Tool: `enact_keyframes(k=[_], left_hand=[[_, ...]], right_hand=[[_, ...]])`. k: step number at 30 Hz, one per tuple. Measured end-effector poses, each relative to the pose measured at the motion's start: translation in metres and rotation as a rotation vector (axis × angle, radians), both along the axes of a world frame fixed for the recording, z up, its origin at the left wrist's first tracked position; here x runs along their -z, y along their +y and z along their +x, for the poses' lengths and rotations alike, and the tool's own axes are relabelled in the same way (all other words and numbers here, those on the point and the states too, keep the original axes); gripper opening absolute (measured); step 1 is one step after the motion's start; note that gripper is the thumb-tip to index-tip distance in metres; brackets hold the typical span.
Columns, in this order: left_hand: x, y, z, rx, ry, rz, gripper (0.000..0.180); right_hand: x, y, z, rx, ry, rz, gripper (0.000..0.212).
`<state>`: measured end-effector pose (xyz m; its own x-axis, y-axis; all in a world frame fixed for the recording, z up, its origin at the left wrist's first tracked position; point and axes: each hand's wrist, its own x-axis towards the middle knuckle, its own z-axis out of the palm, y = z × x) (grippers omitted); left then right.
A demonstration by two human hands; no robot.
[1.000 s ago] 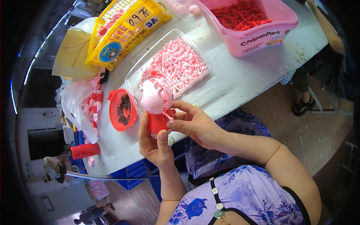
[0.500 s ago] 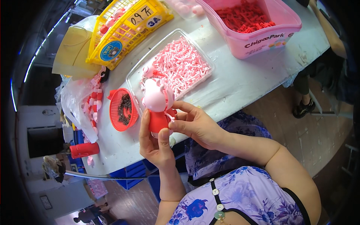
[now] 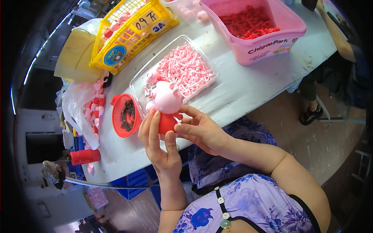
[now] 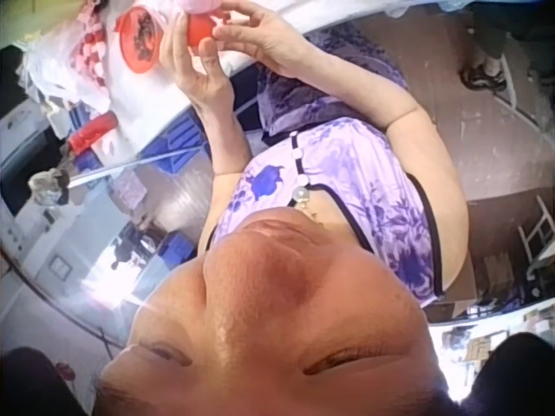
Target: The person assembles small pink plastic toys at a workbench. They pick up a pink plastic base, insert a small red component, and attach a pink head piece. The person then picks up a red cylindrical body and attaches it to the assembled head and base. The process is repeated for multiple units.
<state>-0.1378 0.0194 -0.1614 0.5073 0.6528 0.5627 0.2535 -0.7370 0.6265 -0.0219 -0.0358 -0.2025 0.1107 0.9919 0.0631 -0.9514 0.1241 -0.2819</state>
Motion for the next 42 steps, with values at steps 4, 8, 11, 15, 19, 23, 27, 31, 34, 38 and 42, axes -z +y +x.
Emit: enact_keyframes(k=[4, 8, 11, 15, 19, 23, 27, 31, 34, 38, 42], left_hand=[[-0.006, -0.005, 0.003, -0.056, 0.153, 0.2, 0.052], [-0.01, -0.002, 0.008, -0.071, 0.235, 0.322, 0.059], [-0.006, 0.008, 0.011, -0.065, 0.219, 0.396, 0.065], [-0.003, 0.012, 0.009, -0.071, 0.172, 0.376, 0.062], [-0.002, 0.003, -0.013, -0.029, 0.028, 0.021, 0.061], [0.01, -0.031, -0.04, 0.259, -0.091, -0.334, 0.056], [0.048, -0.059, -0.07, 0.389, 0.027, -0.773, 0.056], [0.073, -0.077, -0.083, 0.429, 0.091, -0.941, 0.054], [0.088, -0.085, -0.088, 0.47, 0.162, -1.005, 0.053], [0.095, -0.091, -0.089, 0.48, 0.142, -1.089, 0.052], [0.096, -0.085, -0.091, 0.492, 0.276, -1.028, 0.055]], right_hand=[[0.001, -0.001, -0.002, 0.02, 0.024, -0.03, 0.047], [0.002, 0.002, -0.003, 0.033, 0.039, -0.048, 0.046], [-0.002, 0.003, -0.003, 0.051, 0.059, -0.059, 0.046], [-0.006, 0.002, -0.003, 0.028, 0.002, -0.103, 0.048], [-0.012, -0.023, 0.004, -0.145, -0.167, -0.047, 0.053], [-0.023, -0.075, 0.033, -0.206, -0.762, -0.174, 0.056], [0.0, -0.107, 0.038, -0.045, -1.245, -0.276, 0.071], [0.033, -0.128, 0.032, -0.339, -1.104, -0.285, 0.052], [0.038, -0.134, 0.02, -0.389, -0.996, -0.408, 0.048], [0.048, -0.139, 0.016, -0.372, -1.087, -0.398, 0.046], [0.049, -0.142, 0.015, -0.399, -1.132, -0.435, 0.046]])
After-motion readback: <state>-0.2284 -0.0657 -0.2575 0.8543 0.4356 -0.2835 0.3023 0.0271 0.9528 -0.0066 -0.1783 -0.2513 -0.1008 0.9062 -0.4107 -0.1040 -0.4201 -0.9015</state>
